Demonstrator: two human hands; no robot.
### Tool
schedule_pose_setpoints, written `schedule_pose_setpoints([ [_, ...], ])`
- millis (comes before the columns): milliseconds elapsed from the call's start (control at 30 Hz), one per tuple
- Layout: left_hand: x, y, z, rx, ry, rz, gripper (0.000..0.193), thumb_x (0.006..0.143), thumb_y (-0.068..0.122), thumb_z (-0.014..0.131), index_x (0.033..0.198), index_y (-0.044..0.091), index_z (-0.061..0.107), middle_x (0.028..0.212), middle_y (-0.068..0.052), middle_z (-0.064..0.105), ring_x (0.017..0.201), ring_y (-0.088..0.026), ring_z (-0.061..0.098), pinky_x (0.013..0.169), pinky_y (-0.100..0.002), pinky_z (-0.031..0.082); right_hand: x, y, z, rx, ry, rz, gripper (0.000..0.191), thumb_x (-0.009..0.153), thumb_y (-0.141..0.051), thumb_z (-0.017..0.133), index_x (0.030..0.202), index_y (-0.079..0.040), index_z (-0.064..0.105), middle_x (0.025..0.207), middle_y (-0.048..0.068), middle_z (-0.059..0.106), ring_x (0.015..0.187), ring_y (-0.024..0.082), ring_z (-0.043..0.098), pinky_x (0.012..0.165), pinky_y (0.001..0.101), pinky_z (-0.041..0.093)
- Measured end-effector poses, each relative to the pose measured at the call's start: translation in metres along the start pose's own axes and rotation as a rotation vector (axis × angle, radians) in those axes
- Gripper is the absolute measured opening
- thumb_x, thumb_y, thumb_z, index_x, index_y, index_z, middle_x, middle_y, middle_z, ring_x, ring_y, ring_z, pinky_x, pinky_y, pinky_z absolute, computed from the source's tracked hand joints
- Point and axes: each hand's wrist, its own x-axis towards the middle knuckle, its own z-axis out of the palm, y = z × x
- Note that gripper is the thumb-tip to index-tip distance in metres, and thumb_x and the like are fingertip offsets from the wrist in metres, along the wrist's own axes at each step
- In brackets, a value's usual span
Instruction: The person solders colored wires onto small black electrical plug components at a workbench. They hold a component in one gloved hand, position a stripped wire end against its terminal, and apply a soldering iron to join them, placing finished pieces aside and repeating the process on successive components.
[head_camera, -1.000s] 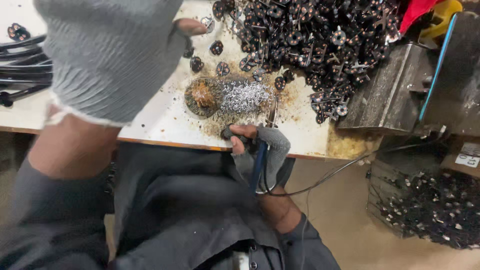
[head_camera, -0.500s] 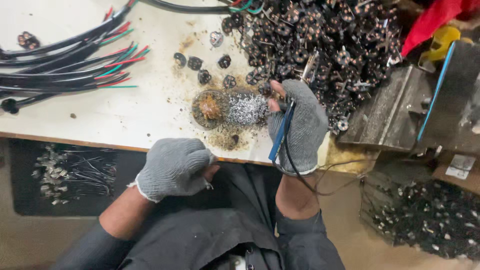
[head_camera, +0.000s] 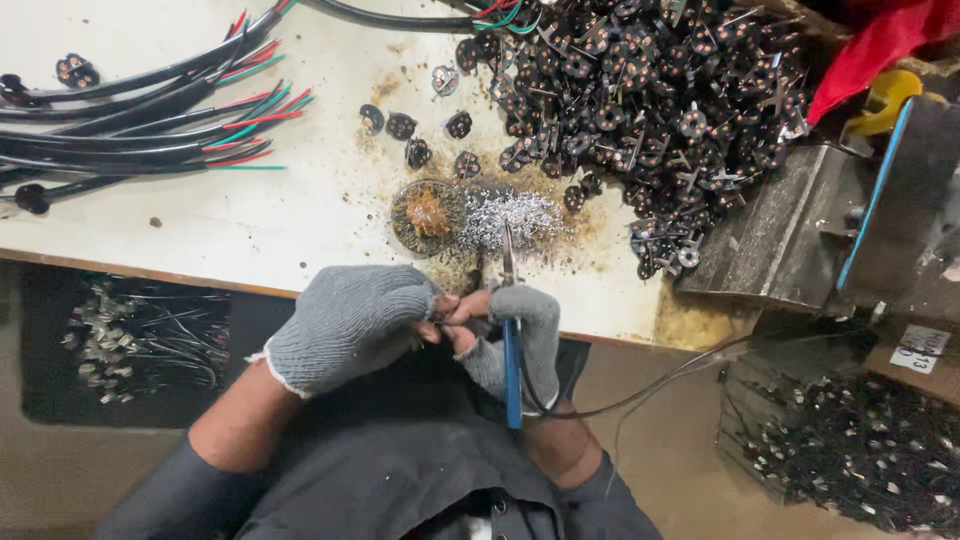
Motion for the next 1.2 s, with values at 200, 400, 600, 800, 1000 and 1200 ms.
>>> schedule_pose_setpoints([
  [200,0.005,0.001,0.003,0.101,-0.066,-0.084,0.029,0.072,0.028,0.079,0.100,0.021,0.074,0.085,-0.002,0.071,0.076,-0.026,0.072,0.061,-0.038,0.053,-0.009,0.019,-0.006,-0.087,-0.017,-0.132,0.059,0.095,-0.013,0.079,0.127,-0.012,0.030,0.101,0.009,0.068,0.095,0.017,0.069,0.091,0.0362,0.055],
  [400,0.005,0.005,0.011,0.179,-0.087,-0.232,0.029,0.065,0.040,0.086,0.077,0.019,0.069,0.070,-0.004,0.066,0.067,-0.029,0.068,0.054,-0.043,0.049,-0.008,0.000,-0.011,0.144,-0.101,0.234,0.020,0.095,-0.017,0.082,0.104,-0.002,0.072,0.089,0.011,0.074,0.085,0.016,0.073,0.084,0.0332,0.063],
  [600,0.000,0.002,0.018,0.185,0.103,-0.186,0.026,0.070,0.031,0.085,0.081,0.016,0.067,0.074,-0.005,0.066,0.070,-0.030,0.068,0.058,-0.042,0.049,0.001,-0.030,-0.016,-0.054,-0.106,0.148,0.017,0.096,-0.014,0.075,0.107,-0.001,0.074,0.100,0.012,0.074,0.093,0.021,0.073,0.086,0.0320,0.060],
  [800,-0.009,-0.008,0.006,0.011,0.109,-0.024,0.020,0.070,0.022,0.079,0.087,0.015,0.072,0.082,-0.005,0.069,0.076,-0.027,0.069,0.065,-0.038,0.053,0.024,-0.058,0.001,-0.404,-0.130,0.172,0.020,0.090,-0.006,0.071,0.108,-0.005,0.078,0.094,0.010,0.077,0.080,0.018,0.073,0.074,0.0309,0.058],
  [1000,-0.011,-0.009,0.012,0.166,-0.004,-0.138,0.016,0.074,0.025,0.084,0.084,0.016,0.076,0.079,-0.005,0.069,0.073,-0.030,0.068,0.060,-0.042,0.051,0.045,-0.047,-0.006,-0.330,0.196,-0.074,0.020,0.096,-0.005,0.070,0.115,-0.004,0.066,0.102,0.012,0.072,0.091,0.020,0.071,0.081,0.0329,0.056],
  [1200,-0.006,-0.004,0.015,0.223,0.041,-0.145,0.019,0.079,0.024,0.082,0.096,0.017,0.078,0.079,-0.007,0.067,0.073,-0.029,0.068,0.059,-0.043,0.051,0.023,-0.043,-0.029,-0.433,-0.146,-0.023,0.026,0.095,-0.030,0.070,0.107,-0.007,0.073,0.098,0.011,0.075,0.087,0.025,0.075,0.079,0.0349,0.058],
])
